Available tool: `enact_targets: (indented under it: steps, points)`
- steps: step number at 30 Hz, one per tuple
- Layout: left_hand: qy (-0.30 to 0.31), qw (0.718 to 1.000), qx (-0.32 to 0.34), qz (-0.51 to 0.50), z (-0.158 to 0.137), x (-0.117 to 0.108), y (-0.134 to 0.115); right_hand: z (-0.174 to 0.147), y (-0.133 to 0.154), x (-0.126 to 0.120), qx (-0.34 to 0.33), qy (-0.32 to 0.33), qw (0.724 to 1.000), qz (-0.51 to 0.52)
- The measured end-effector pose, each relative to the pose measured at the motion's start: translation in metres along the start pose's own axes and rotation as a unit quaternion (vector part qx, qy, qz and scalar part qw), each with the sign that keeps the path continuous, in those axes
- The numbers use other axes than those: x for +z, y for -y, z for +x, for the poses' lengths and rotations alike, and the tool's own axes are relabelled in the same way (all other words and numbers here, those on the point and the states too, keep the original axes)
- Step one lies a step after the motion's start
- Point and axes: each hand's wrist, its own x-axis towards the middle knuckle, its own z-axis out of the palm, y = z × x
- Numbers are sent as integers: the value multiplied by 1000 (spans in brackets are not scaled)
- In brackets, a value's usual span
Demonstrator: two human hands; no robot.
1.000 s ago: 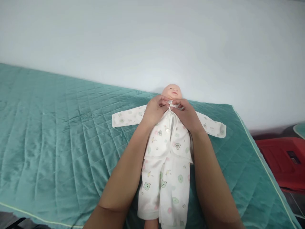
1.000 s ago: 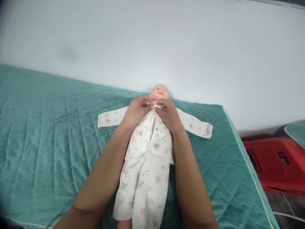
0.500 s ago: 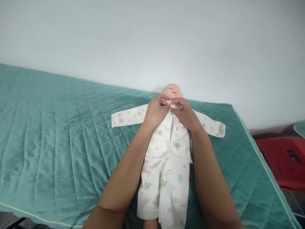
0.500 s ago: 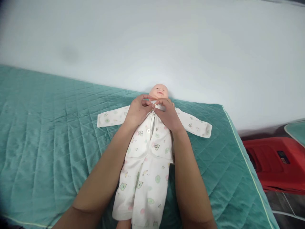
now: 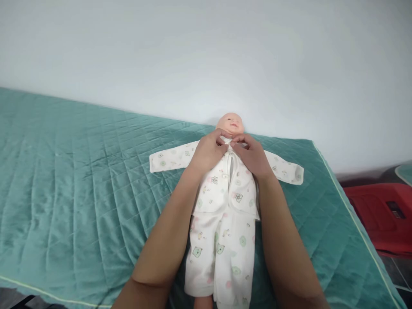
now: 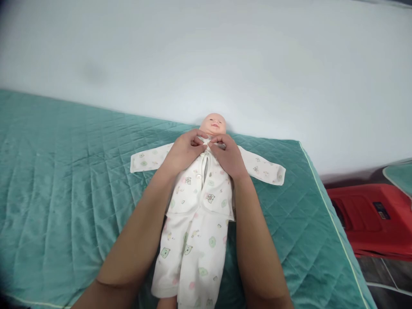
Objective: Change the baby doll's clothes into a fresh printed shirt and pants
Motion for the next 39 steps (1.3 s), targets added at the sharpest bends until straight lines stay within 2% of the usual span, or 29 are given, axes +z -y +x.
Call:
enact_targets:
  steps: [6, 14, 18, 24, 29, 32, 35, 39]
  points:
    - [1, 997, 55, 62, 1, 0, 0, 1, -5, 4, -31, -36, 999, -8]
    - [-9, 985, 58, 165, -1, 4, 0, 2, -4, 5, -68, -52, 996, -24]
    - [-9, 985, 62, 162, 0, 4, 1, -1, -3, 5, -81, -68, 993, -48]
    - [-18, 990, 65, 122, 2, 2, 5, -5, 0, 3, -134, -65, 977, -152]
    - [-17, 991, 66, 117, 3, 2, 6, -9, 10, 1, -124, -24, 969, -213]
    - [-18, 992, 69, 108, 3, 3, 5, -11, 15, 2, -118, 16, 969, -215]
    - [-25, 992, 64, 102, 2, 4, 3, -9, 14, 2, -112, 56, 979, -161]
    - [-36, 993, 40, 105, 3, 6, 3, -5, 6, 3, -31, 43, 996, -76]
